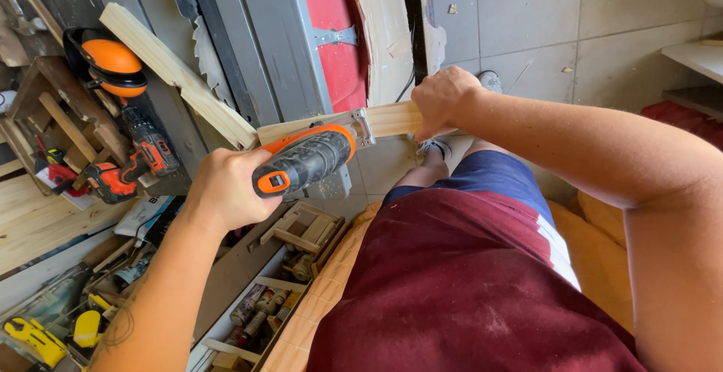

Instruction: The person drills holes into a wooden board and then uses a jigsaw to cut out a rectangular notch.

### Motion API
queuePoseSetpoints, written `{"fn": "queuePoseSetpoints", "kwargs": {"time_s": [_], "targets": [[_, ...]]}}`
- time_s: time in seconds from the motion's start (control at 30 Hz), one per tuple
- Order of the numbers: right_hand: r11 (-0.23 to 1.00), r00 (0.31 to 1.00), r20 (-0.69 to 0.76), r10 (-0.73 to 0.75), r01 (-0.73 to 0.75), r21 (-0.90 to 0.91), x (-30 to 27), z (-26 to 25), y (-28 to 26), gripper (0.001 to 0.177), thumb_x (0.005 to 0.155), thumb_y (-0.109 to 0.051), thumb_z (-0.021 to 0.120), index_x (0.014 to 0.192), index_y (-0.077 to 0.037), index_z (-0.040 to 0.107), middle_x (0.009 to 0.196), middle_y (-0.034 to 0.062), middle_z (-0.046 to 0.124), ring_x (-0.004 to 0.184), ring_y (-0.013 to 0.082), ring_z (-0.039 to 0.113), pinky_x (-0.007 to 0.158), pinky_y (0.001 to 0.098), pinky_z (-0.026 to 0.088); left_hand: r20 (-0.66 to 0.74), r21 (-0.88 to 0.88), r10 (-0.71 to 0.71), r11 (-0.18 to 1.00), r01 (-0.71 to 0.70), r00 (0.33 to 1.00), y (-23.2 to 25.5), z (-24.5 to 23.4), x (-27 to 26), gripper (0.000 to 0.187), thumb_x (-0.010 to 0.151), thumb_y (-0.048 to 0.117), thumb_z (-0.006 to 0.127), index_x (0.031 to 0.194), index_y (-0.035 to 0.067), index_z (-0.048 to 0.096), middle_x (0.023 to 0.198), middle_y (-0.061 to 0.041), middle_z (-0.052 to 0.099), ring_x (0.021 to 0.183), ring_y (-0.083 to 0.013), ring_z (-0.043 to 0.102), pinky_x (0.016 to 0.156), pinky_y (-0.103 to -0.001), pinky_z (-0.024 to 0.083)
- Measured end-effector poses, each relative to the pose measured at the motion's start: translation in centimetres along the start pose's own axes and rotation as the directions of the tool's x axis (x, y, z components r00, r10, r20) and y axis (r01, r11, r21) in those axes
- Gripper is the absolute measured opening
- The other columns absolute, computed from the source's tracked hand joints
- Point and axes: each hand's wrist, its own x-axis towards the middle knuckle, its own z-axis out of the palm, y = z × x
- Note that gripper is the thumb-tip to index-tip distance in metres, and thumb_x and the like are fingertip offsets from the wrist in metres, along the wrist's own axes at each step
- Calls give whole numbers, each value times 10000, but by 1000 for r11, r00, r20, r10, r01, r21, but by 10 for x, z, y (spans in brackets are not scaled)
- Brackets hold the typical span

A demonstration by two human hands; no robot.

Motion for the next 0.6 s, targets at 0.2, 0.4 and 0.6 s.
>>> {"fn": "queuePoseSetpoints", "kwargs": {"time_s": [0.2,0.4,0.6], "targets": [[1000,1000,-8,15,-15,1,3,5,1,639,667,-679,622,1036,-185,789,881,25,773,915,234,780,851,381,629,32,57,-27,998,25,999,14,-5,5,162,611,196,783,668,136,643,503,-12,556,481,-283,571,535,-364,508],[1000,1000,-22,3,-3,28,5,6,3,660,646,-671,635,1023,-153,792,897,53,786,943,270,790,838,414,637,36,79,-32,996,29,999,21,-8,8,154,637,190,762,653,144,616,494,-5,541,470,-287,553,531,-366,499],[1000,1000,-10,11,-11,-1,2,2,2,638,632,-677,642,995,-176,797,887,46,779,923,258,788,837,399,638,68,79,-75,994,69,995,26,-5,7,152,622,198,760,661,159,618,489,14,513,458,-266,536,528,-360,497]]}}
